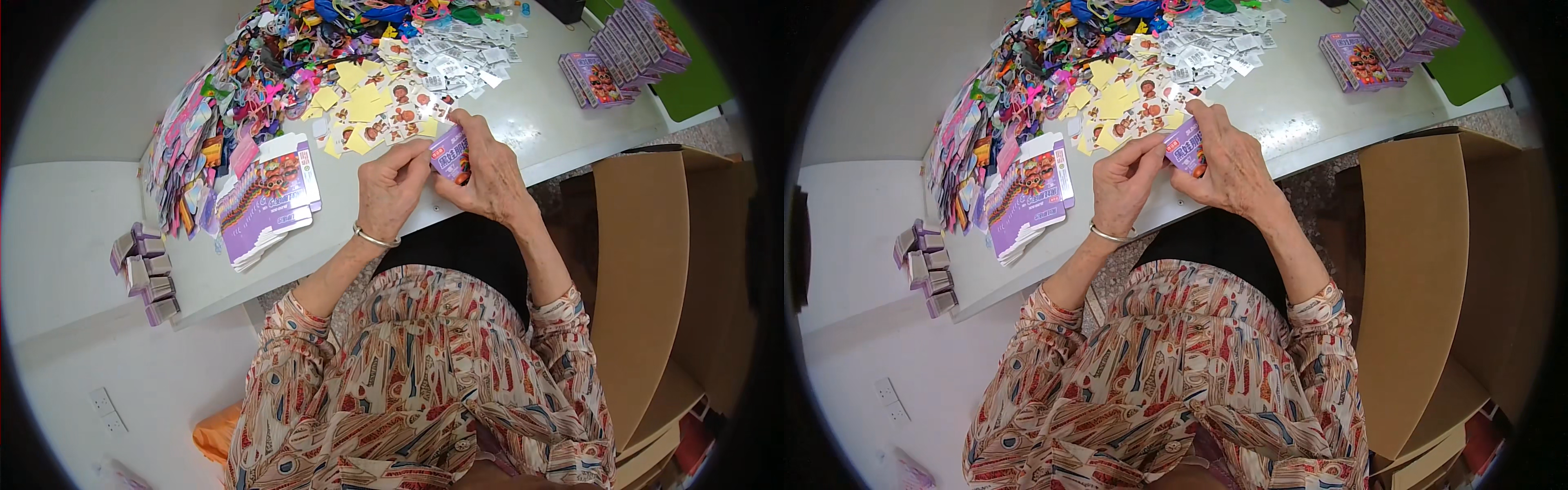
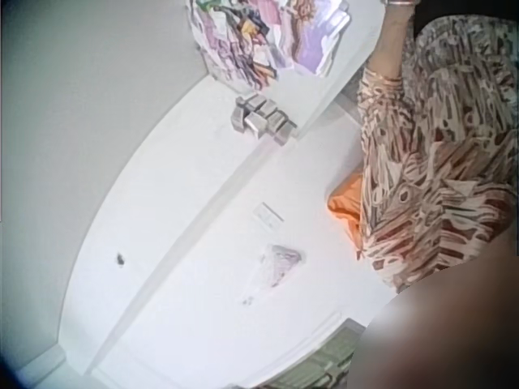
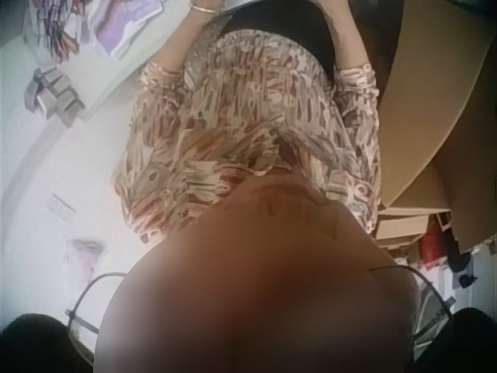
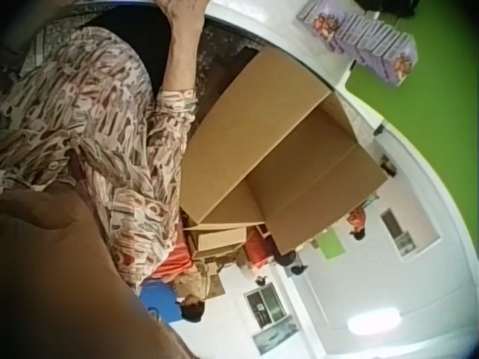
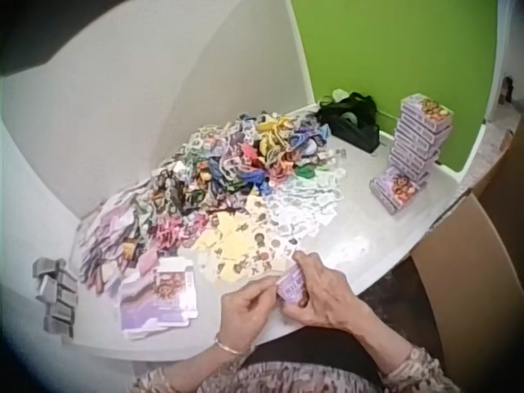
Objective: Assembling and packing small toys and cards into individual display boxes.
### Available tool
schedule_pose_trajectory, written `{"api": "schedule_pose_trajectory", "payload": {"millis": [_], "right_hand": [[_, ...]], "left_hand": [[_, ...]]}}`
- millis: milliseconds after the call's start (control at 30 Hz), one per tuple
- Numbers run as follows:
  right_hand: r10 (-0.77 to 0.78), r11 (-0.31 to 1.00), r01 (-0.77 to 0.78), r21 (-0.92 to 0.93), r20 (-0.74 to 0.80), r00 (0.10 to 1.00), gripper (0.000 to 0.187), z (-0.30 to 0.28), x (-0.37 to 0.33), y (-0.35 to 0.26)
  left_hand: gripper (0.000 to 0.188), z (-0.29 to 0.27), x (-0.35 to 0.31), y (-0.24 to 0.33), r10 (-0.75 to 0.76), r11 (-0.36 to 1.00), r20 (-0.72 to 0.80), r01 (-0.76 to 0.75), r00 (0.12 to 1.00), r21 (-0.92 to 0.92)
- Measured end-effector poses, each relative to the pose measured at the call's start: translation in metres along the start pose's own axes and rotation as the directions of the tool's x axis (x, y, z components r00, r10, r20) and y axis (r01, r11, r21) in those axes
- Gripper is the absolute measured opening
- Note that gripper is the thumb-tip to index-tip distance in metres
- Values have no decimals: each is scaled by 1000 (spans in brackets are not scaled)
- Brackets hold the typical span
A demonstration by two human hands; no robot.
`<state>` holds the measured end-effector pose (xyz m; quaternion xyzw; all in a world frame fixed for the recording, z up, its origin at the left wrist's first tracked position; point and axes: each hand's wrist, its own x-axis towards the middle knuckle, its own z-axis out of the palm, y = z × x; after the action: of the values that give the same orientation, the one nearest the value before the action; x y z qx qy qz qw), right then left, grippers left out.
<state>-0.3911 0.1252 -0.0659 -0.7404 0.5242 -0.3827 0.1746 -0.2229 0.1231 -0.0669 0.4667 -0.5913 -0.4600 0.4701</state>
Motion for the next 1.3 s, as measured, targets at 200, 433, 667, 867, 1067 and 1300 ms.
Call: {"api": "schedule_pose_trajectory", "payload": {"millis": [200, 433, 667, 867, 1067, 1300], "right_hand": [[30, 999, -31, 27, 33, 999, 69, 0, -1, -1], [34, 999, -35, 11, 47, 998, 71, -1, -1, 0], [10, 1000, -9, -22, 44, 999, 72, 3, 3, -1], [32, 999, -29, -42, 51, 998, 74, -3, 2, 0], [16, 990, -25, -139, -61, 998, 83, -7, -4, -8], [-128, 943, 12, -333, -328, 936, 52, -48, 3, 3]], "left_hand": [[20, -2, -1, 3, 89, 981, 36, -94, 995, 170], [19, -21, 19, 17, -396, 778, 291, 487, 871, -397], [10, 0, 2, 6, 95, 969, 27, -98, 995, 225], [10, 6, 4, 10, 234, 900, 46, -234, 971, 368], [14, -14, 20, -11, -69, 991, 112, 81, 991, -109], [28, 18, 29, 22, -64, 969, 114, 89, 991, -229]]}}
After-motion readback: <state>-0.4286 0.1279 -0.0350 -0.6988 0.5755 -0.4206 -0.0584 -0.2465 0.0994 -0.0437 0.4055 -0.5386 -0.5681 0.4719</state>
